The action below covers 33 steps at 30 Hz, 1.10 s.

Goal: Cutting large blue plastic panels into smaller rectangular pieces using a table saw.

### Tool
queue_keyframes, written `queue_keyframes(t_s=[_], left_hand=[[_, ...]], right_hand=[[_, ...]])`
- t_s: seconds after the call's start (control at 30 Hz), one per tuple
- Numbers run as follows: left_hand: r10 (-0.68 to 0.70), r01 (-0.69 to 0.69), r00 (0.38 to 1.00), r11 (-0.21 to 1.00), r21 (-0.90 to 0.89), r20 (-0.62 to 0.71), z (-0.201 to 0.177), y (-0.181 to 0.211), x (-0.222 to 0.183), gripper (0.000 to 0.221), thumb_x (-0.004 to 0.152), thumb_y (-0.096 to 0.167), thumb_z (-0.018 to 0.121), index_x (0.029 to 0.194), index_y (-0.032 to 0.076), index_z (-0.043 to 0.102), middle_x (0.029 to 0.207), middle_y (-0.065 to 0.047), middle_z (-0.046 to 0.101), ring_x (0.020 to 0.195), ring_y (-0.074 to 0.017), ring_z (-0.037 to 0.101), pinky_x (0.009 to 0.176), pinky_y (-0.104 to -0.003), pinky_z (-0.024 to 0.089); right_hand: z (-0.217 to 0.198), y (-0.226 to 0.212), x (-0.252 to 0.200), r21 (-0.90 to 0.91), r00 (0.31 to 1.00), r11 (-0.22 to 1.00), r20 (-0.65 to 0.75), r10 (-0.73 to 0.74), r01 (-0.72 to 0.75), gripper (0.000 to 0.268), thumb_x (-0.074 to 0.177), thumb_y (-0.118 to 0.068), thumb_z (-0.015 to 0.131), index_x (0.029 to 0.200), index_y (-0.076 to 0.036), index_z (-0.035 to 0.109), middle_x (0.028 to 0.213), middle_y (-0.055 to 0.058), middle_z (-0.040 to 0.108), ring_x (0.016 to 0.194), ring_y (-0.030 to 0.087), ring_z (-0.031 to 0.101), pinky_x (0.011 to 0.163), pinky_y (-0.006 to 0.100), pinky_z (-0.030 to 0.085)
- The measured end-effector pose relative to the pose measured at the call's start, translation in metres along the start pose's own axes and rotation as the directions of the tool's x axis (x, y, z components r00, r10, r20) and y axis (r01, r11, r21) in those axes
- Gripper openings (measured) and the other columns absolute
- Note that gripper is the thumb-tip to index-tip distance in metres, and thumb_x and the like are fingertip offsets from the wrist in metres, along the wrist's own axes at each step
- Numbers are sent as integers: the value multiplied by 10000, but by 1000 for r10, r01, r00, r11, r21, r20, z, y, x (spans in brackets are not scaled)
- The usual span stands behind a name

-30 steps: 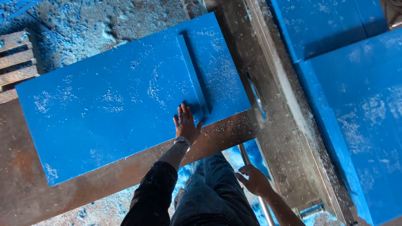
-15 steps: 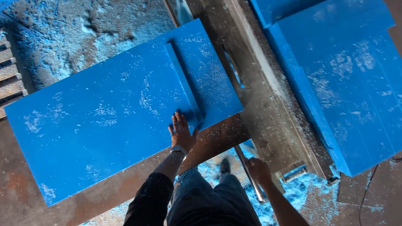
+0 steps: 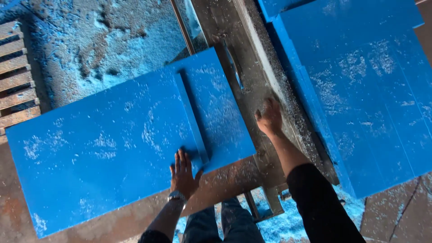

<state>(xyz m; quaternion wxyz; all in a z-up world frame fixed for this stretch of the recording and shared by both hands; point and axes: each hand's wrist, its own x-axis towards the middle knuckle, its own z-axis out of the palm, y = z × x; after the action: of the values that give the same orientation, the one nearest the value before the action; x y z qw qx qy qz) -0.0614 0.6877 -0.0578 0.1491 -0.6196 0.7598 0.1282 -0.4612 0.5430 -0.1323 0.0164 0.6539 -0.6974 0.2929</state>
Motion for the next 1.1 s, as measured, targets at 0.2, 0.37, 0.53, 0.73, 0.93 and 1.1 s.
queue_keyframes(t_s=[0.2,0.37,0.53,0.73,0.93,1.1], left_hand=[[24,-37,980,997,-65,-197,47,15,-50,950,926,606,582,1580,11,238,1706,-250,119,1561,-449,164,1119,-713,313],[45,-65,975,994,-89,-219,54,28,-87,953,931,591,561,1588,-8,220,1716,-248,88,1579,-439,123,1154,-695,260],[56,-86,976,986,-141,-209,56,43,-116,904,941,573,552,1558,-31,286,1705,-265,127,1573,-453,143,1138,-706,285],[-17,-37,971,975,-220,-237,68,56,-148,929,950,612,504,1595,6,223,1723,-221,86,1585,-422,97,1178,-694,207],[-369,118,918,603,-789,-145,-24,42,-169,225,860,364,763,869,150,833,808,-12,832,568,-143,771,467,-278,559],[182,50,924,-930,-364,-337,36,-11,-147,746,1087,626,253,1667,168,147,1710,-223,154,1560,-468,175,1211,-686,176]], right_hand=[[57,22,61,19,956,997,287,60,-68,753,1009,-460,587,1523,62,416,1577,292,380,1412,483,408,1149,540,364],[-12,0,-47,-47,984,999,177,21,-13,671,1055,-406,597,1568,-14,410,1632,243,311,1435,446,400,1152,529,379],[-134,-13,-225,-118,955,978,223,196,-173,664,1064,-418,512,1635,-133,328,1705,182,276,1326,395,533,971,503,516],[-206,-55,-346,-256,760,811,288,583,-526,620,959,-352,631,1410,64,543,1450,278,459,1277,424,475,1031,520,472],[-202,-239,-255,416,806,755,539,244,-507,311,948,-344,652,832,-74,754,715,21,719,573,196,648,562,367,508],[-182,-416,-199,840,809,533,241,-536,102,441,984,-204,673,1410,-109,610,1597,120,438,1518,352,385,1243,546,333]])
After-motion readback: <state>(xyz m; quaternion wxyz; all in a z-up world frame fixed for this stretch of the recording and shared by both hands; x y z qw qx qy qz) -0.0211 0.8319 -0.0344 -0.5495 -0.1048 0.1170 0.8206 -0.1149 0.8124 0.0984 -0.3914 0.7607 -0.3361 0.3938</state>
